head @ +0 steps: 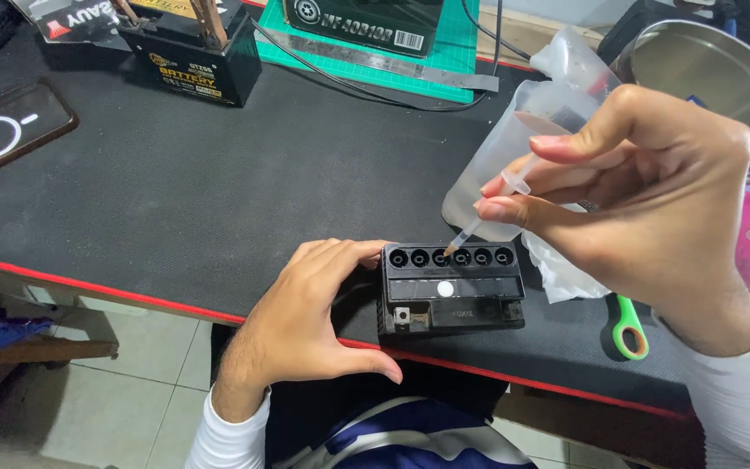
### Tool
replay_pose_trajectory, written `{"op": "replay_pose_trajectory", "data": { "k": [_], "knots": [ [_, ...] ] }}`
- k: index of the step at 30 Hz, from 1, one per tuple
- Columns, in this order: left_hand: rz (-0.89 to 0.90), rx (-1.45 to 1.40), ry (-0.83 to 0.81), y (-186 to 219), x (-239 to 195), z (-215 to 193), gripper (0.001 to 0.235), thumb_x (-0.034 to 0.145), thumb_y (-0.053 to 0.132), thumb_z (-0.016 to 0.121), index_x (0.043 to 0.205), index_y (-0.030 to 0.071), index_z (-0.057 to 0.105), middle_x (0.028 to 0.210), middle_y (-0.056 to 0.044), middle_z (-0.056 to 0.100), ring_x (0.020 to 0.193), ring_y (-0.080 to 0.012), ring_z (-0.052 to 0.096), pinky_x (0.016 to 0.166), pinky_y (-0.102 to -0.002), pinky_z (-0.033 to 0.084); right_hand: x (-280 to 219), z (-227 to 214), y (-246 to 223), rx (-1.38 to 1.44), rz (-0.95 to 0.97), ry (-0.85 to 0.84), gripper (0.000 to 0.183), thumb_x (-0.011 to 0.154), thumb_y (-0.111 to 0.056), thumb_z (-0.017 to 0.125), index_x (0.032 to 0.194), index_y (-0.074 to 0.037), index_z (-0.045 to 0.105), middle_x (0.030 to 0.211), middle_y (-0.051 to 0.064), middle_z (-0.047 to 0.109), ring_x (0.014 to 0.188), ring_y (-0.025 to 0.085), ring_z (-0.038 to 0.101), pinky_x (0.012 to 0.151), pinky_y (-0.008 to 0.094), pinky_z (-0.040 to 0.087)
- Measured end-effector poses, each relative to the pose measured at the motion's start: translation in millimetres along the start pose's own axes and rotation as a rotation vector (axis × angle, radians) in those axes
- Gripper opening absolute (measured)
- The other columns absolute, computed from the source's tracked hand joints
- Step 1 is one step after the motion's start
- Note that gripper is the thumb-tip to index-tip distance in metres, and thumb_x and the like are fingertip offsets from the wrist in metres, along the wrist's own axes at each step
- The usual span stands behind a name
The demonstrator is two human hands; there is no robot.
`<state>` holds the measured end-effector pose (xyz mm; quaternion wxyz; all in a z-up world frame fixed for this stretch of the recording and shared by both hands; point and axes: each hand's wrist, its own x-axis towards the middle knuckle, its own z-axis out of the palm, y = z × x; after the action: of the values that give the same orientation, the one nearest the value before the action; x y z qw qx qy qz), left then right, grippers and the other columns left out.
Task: Refilling the electrolyte in a small lead-acid battery using a syringe to inject liquid into individual cells.
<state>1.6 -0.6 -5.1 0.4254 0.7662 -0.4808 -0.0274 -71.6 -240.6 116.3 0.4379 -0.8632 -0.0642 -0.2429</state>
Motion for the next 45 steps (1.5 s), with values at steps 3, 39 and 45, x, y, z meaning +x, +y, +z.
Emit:
{"op": "replay_pose_trajectory", "data": {
  "k": [3,39,45],
  "knots": [
    [0.009,0.005,0.012,-2,-1,1,0.106,0.053,0.066,0.089,0.133,0.005,0.057,0.125,-0.001,0.069,0.114,-0.022,0.066,0.106,-0.041,0.04,0,1,0,-0.037,-0.008,0.01,0.045,0.075,0.012,0.095,0.079,0.005,0.051,0.075,0.018,0.067,0.088,0.029,0.082,0.074,0.029,0.071],
    [-0.085,0.21,0.023,-3,0,13,0.073,0.061,0.054,0.096,0.112,0.012,0.067,0.13,-0.006,0.058,0.126,-0.0297,0.051,0.098,-0.048,0.045,-14,-72,47,-0.193,0.077,0.265,0.02,0.127,-0.026,0.065,0.137,-0.013,0.054,0.148,0.004,0.059,0.145,0.016,0.059,0.132,0.03,0.044],
    [-0.077,0.196,0.043,-2,0,12,0.075,0.061,0.053,0.096,0.114,0.009,0.068,0.13,-0.004,0.063,0.126,-0.0275,0.054,0.101,-0.048,0.043,-20,-57,36,-0.413,-0.467,0.171,0.02,0.122,0.031,0.072,0.114,0.013,0.069,0.13,0.035,0.065,0.123,0.046,0.063,0.116,0.053,0.051]
  ]
}}
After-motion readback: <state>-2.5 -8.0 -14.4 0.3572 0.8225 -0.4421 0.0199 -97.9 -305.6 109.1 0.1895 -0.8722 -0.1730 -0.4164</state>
